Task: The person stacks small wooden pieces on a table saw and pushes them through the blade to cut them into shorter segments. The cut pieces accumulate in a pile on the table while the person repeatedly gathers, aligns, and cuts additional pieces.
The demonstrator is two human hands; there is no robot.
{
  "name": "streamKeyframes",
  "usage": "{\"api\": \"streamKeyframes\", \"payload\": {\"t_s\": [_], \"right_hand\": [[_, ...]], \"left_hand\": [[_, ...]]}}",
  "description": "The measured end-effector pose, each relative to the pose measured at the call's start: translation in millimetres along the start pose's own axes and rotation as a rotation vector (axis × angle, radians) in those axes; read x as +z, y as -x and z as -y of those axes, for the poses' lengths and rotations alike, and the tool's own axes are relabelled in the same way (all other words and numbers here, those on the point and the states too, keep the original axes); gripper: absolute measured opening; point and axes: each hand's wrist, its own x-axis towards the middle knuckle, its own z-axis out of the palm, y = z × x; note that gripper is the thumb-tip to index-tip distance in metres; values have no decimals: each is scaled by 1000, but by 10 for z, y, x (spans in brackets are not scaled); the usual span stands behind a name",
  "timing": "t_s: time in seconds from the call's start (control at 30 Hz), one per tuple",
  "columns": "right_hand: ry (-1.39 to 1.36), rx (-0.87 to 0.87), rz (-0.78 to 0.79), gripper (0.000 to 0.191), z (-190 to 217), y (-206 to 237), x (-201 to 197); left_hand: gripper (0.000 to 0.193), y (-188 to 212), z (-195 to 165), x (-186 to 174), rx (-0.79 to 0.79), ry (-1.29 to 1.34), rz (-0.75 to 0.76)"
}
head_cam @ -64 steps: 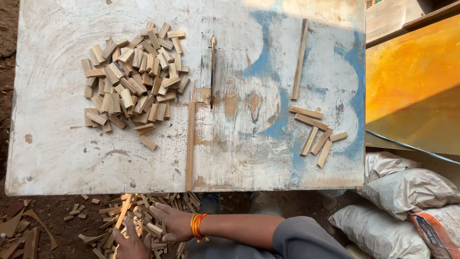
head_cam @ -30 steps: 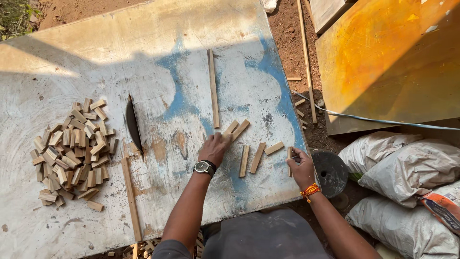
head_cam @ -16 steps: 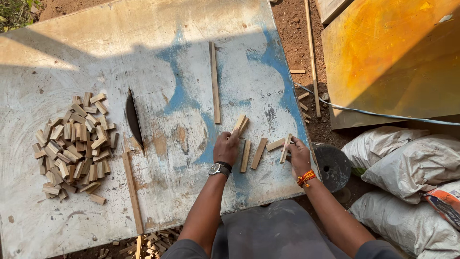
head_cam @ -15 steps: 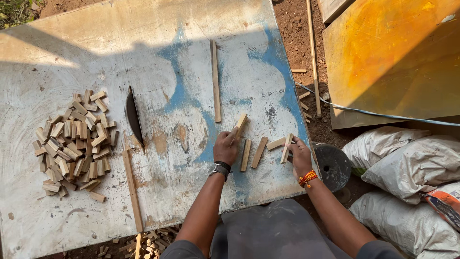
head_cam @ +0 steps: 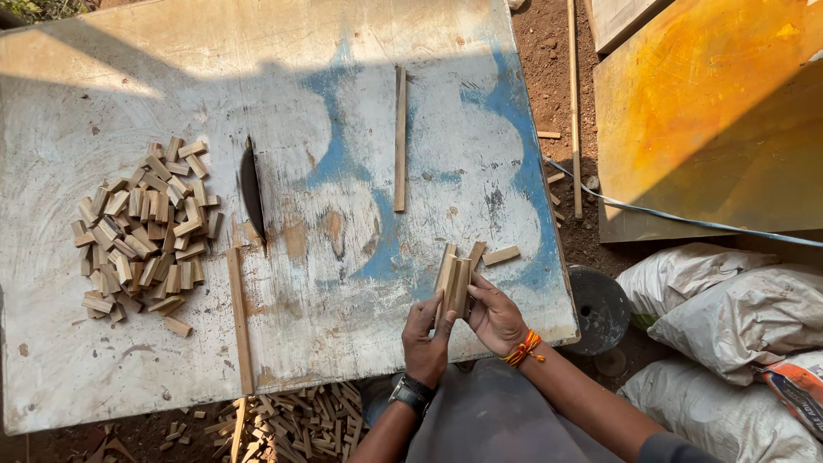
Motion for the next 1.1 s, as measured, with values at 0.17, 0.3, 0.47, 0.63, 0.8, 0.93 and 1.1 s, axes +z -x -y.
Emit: {"api": "streamKeyframes", "payload": {"t_s": [0.17, 0.3, 0.47, 0.63, 0.8, 0.93, 1.1], "right_hand": [[59, 29, 64, 49, -194, 34, 124], [142, 71, -25, 58, -449, 136, 126], [613, -31, -90, 71, -796, 277, 179], [1508, -154, -235, 72, -844, 374, 170], [1994, -455, 129, 58, -658, 501, -19], [2028, -568, 166, 61, -535, 566, -109], [2082, -555, 239, 62, -525, 667, -118]], "left_hand": [[46, 226, -49, -83, 42, 10, -96], [52, 368, 12, -261, 74, -53, -64], [55, 543, 158, -270, -335, 12, -16], [56, 714, 386, -444, -99, -76, 163], [22, 525, 458, -702, -59, -367, -25], [22, 145, 323, -473, 180, -574, -7], [27, -215, 292, -185, 56, -810, 237]]}}
